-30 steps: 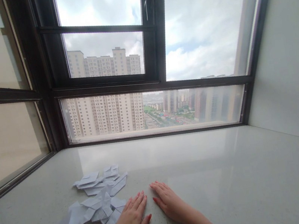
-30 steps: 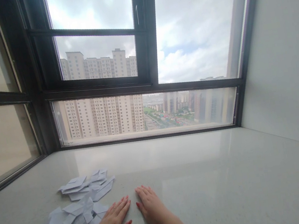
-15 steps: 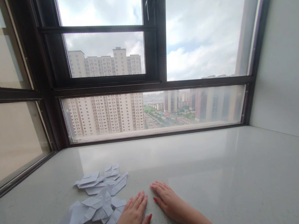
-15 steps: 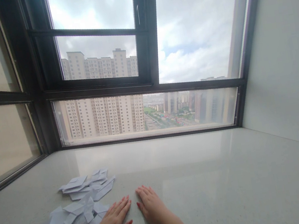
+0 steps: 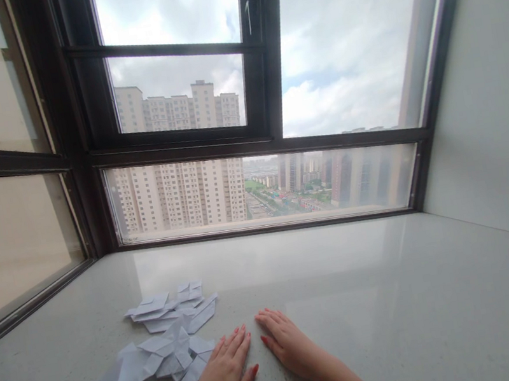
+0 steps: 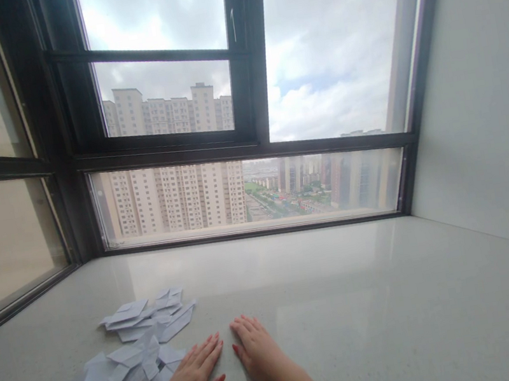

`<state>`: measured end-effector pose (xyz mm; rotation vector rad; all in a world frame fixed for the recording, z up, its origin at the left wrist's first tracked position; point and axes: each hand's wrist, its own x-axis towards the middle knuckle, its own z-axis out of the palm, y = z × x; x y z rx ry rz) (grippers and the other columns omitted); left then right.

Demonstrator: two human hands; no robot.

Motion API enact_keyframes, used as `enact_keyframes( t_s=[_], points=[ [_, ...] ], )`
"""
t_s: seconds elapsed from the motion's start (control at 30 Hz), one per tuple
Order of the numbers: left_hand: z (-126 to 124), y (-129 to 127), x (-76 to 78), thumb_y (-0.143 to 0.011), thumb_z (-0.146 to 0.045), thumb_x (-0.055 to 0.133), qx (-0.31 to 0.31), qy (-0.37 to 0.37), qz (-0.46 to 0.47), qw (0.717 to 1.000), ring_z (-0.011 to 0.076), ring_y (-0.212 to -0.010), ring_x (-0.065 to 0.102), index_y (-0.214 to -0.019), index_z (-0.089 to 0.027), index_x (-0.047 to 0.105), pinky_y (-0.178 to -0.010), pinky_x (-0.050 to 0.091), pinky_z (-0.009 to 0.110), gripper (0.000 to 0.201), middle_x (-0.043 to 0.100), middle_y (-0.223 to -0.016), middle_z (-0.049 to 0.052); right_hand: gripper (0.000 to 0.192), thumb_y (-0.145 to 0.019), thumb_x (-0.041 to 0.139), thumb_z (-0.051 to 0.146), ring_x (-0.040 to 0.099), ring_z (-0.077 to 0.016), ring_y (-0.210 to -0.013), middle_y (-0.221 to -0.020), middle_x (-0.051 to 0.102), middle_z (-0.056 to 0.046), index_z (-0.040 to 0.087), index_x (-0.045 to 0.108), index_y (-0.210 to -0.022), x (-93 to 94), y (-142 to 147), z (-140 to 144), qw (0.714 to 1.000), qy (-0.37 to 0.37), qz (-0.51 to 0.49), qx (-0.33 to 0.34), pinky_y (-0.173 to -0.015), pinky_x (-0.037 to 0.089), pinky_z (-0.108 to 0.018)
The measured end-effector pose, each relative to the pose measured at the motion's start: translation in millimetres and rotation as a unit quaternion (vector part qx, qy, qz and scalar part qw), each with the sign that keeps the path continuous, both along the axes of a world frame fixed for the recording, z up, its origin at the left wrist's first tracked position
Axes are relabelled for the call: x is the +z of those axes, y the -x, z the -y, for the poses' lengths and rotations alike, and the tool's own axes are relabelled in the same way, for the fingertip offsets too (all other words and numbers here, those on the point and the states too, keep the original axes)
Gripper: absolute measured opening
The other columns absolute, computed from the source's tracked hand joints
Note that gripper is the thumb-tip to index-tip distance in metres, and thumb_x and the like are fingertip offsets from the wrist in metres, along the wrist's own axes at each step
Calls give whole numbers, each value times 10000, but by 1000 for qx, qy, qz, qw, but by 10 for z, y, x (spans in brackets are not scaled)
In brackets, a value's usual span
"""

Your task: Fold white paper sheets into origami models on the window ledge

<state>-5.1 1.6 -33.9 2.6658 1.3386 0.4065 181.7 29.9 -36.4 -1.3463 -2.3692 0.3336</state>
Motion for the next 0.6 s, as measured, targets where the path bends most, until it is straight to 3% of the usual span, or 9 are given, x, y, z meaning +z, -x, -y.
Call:
enact_keyframes(
  t_s=[0.6],
  points=[
    [6,-16,26,-841,-462,246,6,7,4,1000,220,-1215,298,-1258,-200,348,-990,275,407,503,345,-1328,72,392,-840,317,268,327,-214,-1184,-1244,438,-113,130,418,-1192,20,2,7,1000,4,-3,2,-1000,218,-377]
  ],
)
